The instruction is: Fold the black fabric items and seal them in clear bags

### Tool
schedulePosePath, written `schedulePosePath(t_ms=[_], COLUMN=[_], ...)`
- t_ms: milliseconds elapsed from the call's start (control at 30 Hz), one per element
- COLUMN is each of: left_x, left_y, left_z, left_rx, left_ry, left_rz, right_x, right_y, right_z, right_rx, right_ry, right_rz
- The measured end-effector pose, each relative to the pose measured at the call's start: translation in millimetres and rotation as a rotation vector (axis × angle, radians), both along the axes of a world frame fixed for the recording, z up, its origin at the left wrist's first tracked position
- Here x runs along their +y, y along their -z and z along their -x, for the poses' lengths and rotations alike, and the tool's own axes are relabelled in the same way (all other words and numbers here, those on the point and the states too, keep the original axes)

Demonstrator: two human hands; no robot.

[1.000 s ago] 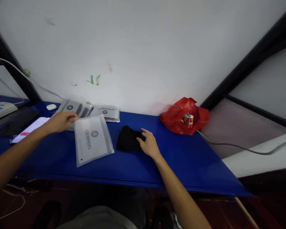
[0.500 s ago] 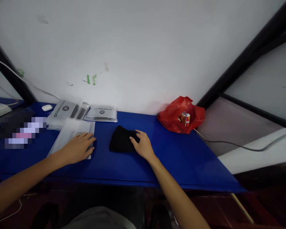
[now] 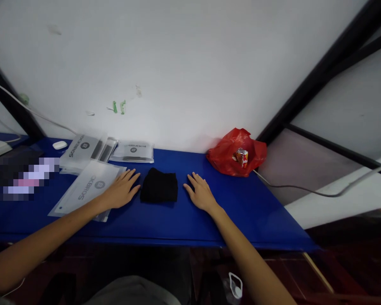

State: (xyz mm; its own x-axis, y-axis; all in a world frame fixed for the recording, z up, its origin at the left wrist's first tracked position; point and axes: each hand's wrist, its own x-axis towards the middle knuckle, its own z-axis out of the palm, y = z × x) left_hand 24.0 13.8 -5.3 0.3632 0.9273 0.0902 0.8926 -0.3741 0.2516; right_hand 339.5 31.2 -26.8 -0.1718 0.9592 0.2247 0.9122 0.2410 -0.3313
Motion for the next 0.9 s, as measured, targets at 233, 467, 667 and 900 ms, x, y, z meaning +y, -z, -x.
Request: schedulePosePath(t_ms=[233, 467, 667, 900], left_x=[2, 2, -11, -37], left_y=[7.8, 4.1, -10.0, -33.3], left_z=[5, 3, -14, -66], left_rx=[-0.064, -0.102, -0.142, -0.120], left_ry=[-0.035, -0.015, 0.068, 0.271], left_rz=[0.036, -0.017, -0.172, -0.276], right_x=[-2, -3, -3, -3], right_y=[5.4, 4.5, 4.6, 4.7], right_z=[1, 1, 1, 1], right_rx=[-0.030, -0.017, -0.003, 0.018], right_ry=[0.013, 0.022, 0.012, 0.006], right_rz=[-0.017, -0.019, -0.017, -0.026])
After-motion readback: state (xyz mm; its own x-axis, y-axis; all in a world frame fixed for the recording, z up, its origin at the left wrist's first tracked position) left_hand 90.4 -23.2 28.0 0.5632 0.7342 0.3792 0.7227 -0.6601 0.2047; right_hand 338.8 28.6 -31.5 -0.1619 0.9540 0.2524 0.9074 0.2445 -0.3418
